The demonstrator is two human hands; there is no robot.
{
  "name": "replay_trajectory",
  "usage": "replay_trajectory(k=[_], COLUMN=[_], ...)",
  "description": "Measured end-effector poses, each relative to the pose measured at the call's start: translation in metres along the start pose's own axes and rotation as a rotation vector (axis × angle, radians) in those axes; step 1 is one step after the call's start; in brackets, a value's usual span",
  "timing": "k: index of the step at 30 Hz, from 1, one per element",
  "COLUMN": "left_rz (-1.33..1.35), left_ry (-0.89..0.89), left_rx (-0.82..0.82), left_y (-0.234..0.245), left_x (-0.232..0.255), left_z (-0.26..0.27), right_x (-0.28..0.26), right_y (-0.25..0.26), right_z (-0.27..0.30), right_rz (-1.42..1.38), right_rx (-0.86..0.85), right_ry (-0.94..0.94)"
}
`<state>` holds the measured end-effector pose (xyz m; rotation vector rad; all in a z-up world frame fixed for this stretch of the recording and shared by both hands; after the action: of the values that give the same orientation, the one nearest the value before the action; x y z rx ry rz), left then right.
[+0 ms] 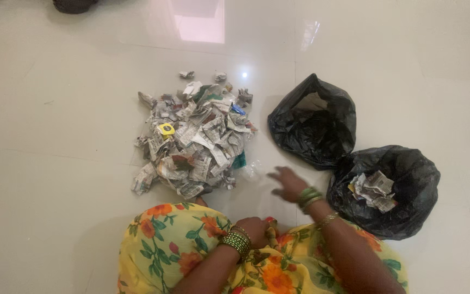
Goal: The person sits on a tiled floor and empties a black plastic bag of mixed waste. They then pick up individual pieces of paper and plastic, separate them by hand, and place them into two different black bags.
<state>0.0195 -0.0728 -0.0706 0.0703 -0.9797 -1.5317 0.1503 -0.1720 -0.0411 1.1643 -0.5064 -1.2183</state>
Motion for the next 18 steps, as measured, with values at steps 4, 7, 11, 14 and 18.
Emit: replay_trajectory(k=[4, 7, 11, 14, 18], left_rz=[0.059, 0.037, 0.058, 0.124, 0.236], left_ry=[-0.027, -0.076, -0.007, 0.214, 0.165], left_rx=[0.063, 0.079, 0.070, 0.181, 0.817], left_y=[0.001, 0.003, 0.013, 0.033, 0.089], left_x=[-0.005, -0.003, -0.010, -0.032, -0.048], left_z=[-0.005, -0.004, 0.001, 0.006, 0.029], right_x=[-0.051, -0.057, -0.036, -0.019, 0.009], right_y=[-0.047, -0.065, -0.069, -0.036, 0.003], right_z=[-0.021, -0.038, -0.045, -0.024, 0.021], right_rz=[0.114, 0.211, 0.167, -0.069, -0.518], right_rx=[-0.071, 0.064, 0.198, 0.361, 0.328], right_ry=[0.039, 0.112, 0.155, 0.172, -0.060])
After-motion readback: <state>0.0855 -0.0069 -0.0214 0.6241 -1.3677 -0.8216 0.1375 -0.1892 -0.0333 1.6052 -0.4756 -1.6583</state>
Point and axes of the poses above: each hand's wrist, its own z-axis away from the middle knuckle, its own y-axis out of the back of the hand, x = y × z, the point moved 9 cm from there along -z, towards the middle knuckle, and after that the axes turned 3 degrees about z, right-handed, at the moved point
